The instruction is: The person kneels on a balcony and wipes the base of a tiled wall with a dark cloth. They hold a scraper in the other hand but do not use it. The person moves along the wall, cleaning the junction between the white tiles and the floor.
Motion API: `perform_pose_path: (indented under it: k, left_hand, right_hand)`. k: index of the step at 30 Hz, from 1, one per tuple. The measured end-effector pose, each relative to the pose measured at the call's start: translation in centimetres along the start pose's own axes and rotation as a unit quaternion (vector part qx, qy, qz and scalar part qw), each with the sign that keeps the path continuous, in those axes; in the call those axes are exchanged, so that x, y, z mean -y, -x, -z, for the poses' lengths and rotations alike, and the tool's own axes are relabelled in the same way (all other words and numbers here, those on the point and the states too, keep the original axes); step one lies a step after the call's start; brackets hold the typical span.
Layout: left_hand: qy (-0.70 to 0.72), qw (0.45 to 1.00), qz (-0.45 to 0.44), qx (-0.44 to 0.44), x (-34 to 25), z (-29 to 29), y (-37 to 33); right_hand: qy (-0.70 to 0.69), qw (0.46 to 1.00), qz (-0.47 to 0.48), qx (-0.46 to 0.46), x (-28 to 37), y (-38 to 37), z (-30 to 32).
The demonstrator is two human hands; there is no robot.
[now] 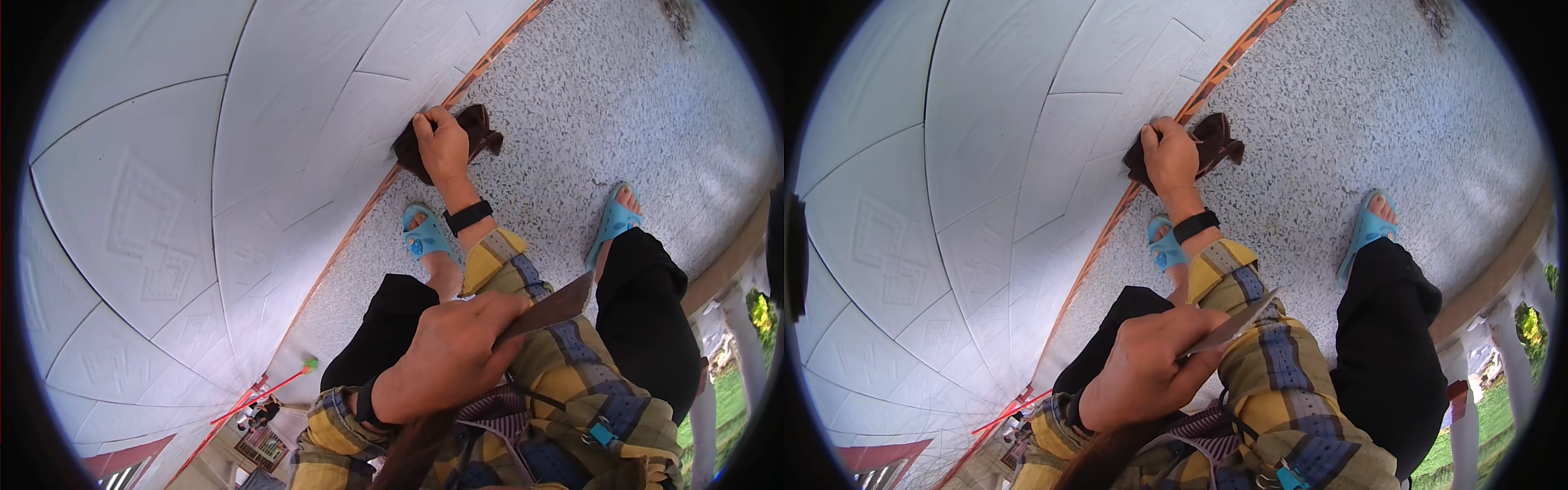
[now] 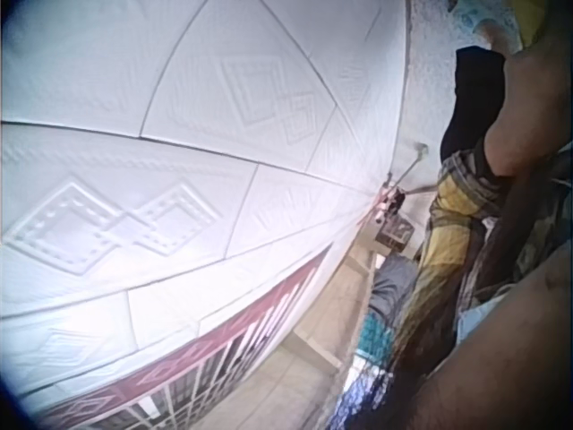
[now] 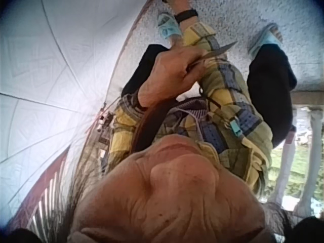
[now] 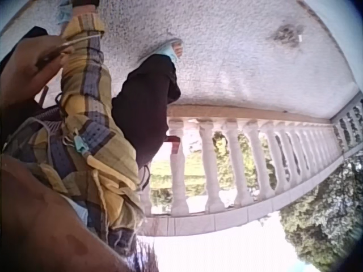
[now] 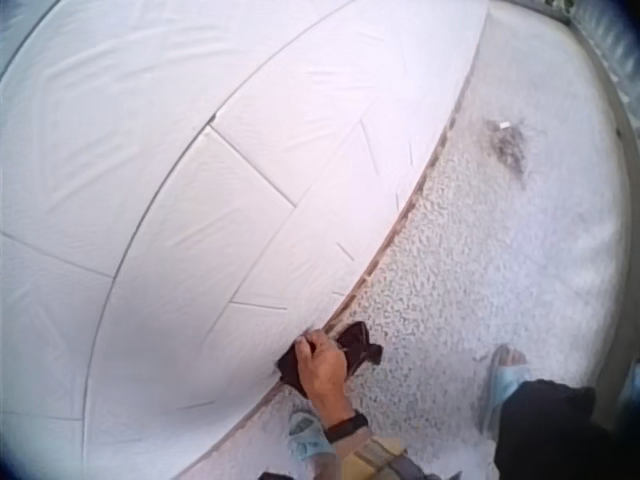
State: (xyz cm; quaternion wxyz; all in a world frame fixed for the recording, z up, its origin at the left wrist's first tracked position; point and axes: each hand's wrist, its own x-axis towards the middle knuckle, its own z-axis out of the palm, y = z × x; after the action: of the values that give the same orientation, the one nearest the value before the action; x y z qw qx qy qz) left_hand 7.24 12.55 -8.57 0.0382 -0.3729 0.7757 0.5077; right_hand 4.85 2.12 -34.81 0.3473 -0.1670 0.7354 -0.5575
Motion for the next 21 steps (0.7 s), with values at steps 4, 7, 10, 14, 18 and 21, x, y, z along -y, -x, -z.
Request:
perform_pose_path:
  k: [4,7,10,14,18,21]
  left_hand:
    - [0.004,1.0,0.013,0.008,0.1,0.1,0.2]
    - [0.001,1.0,0.016,0.008,0.3,0.3,0.5]
    - [-0.005,1.0,0.014,0.002,0.4,0.3,0.8]
    - [-0.004,1.0,0.029,0.012,0.4,0.5,1.0]
    - [-0.006,0.999,0.03,0.014,0.5,0.6,0.9]
    - [-0.016,0.999,-0.003,0.037,0.8,0.7,0.8]
  right_hand:
    - [-0.065,0.996,0.056,0.008,1.0,3.2,-0.9]
    - [-0.065,0.998,-0.004,-0.022,0.9,1.8,-0.8]
    - [-0.024,0.996,-0.057,-0.06,-0.4,-1.4,-0.5]
    - [0.0,0.998,-0.033,-0.06,-1.5,-1.9,-0.4]
    - [-0.011,0.999,-0.03,0.025,-0.9,0.1,-0.5]
    - [-0.048,0.998,-0.043,-0.025,-0.5,0.6,-0.7]
